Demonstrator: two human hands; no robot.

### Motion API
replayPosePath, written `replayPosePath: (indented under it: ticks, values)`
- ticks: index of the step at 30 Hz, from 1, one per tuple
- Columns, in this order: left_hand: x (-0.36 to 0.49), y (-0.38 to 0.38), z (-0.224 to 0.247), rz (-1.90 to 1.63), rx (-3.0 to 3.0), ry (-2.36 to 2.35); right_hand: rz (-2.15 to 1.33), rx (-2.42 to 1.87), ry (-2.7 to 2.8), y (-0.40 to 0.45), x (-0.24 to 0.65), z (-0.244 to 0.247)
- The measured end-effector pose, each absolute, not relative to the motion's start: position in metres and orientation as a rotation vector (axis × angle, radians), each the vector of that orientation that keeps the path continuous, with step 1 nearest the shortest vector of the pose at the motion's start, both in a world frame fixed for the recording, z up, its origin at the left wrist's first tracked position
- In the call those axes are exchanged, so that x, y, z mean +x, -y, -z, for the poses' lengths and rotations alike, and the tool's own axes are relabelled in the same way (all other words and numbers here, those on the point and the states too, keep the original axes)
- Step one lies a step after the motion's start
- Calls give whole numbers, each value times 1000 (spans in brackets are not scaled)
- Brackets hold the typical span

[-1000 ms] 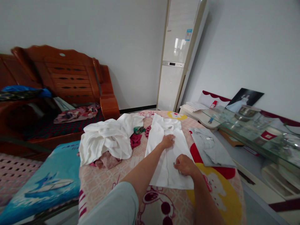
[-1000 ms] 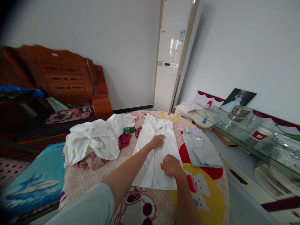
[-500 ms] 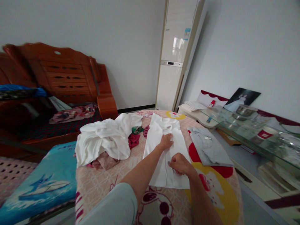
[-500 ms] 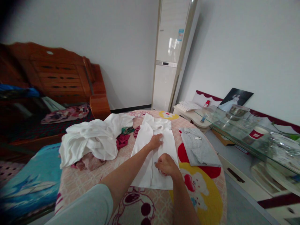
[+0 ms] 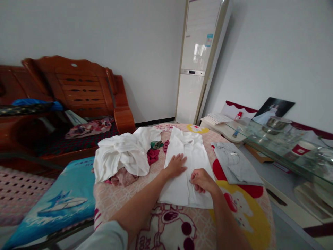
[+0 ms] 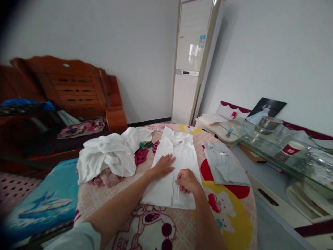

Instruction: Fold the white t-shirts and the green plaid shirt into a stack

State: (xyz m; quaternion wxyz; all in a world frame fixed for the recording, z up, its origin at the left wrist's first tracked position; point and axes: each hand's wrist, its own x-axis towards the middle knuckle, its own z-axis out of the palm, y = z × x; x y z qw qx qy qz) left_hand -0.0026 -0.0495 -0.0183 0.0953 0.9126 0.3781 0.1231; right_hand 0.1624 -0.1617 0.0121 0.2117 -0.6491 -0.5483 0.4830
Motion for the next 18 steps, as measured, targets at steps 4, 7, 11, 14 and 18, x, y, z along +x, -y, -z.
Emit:
replayPosePath:
  ticks: [4, 7, 11, 14, 18]
  values:
    - [-11, 70, 21, -271, 2760, -1132, -1233, -1896, 1542, 162, 155, -8]
    - [-16, 85, 20, -247, 2731, -1100, -1018, -1889, 1619, 168, 152, -5]
    - [-25, 109, 30, -321, 2783, -1036, -511, -1921, 1817, 180, 147, -1]
    - [-28, 118, 37, -404, 2833, -1039, -349, -1960, 1869, 188, 142, -2]
    - [-29, 120, 36, -444, 2836, -1027, -333, -1974, 1891, 200, 138, -2]
